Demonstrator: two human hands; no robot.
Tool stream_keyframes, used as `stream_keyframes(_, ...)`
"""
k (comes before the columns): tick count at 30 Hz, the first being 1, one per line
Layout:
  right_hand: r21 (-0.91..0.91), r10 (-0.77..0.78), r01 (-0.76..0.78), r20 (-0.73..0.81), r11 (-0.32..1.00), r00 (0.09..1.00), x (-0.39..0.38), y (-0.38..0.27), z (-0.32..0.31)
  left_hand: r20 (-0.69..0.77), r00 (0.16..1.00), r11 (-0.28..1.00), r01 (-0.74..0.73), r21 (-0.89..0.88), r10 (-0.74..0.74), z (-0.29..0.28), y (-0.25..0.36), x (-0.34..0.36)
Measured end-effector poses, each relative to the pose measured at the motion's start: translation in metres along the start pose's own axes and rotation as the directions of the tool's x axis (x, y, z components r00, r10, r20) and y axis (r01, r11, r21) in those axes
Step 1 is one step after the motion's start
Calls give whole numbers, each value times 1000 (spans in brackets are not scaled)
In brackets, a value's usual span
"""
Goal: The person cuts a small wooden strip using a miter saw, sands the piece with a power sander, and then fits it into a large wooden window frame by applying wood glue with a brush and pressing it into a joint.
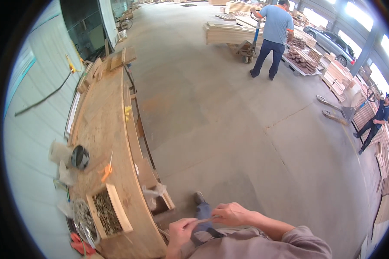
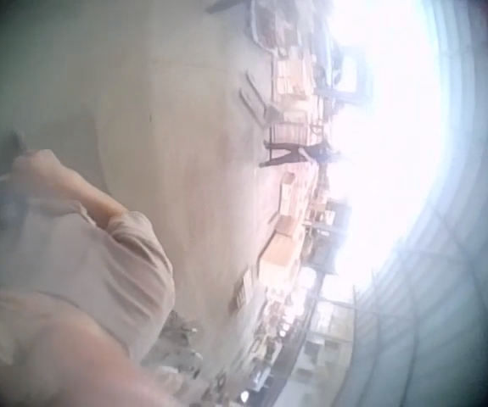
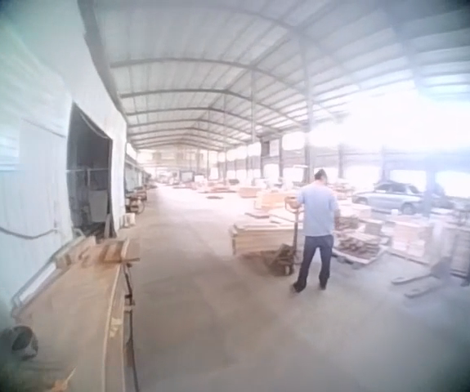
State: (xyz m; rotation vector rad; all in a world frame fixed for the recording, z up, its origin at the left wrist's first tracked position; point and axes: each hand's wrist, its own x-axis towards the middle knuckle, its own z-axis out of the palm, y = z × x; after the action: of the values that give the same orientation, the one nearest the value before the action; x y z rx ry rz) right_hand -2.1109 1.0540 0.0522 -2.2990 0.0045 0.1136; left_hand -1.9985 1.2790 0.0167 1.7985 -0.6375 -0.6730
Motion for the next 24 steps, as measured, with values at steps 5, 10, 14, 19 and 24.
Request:
stream_keyframes(5,198,111,-116,36,973,993,87,37,-64,112,988,987,-93,-132,108,-7,35,155)
stream_keyframes(10,90,107,-88,-242,992,964,168,82,-120,233,969,993,-98,71,79,-27,69,296)
stream_keyframes(14,21,162,-165,-342,986,926,238,133,-173,349,934,996,-72,-42,83,-29,77,413)
stream_keyframes(19,163,254,-213,-300,963,919,353,222,-264,338,935,944,205,-260,-110,-35,74,566)
stream_keyframes(24,351,224,-145,-197,925,955,488,296,-364,56,976,956,216,-197,-208,-60,98,705)
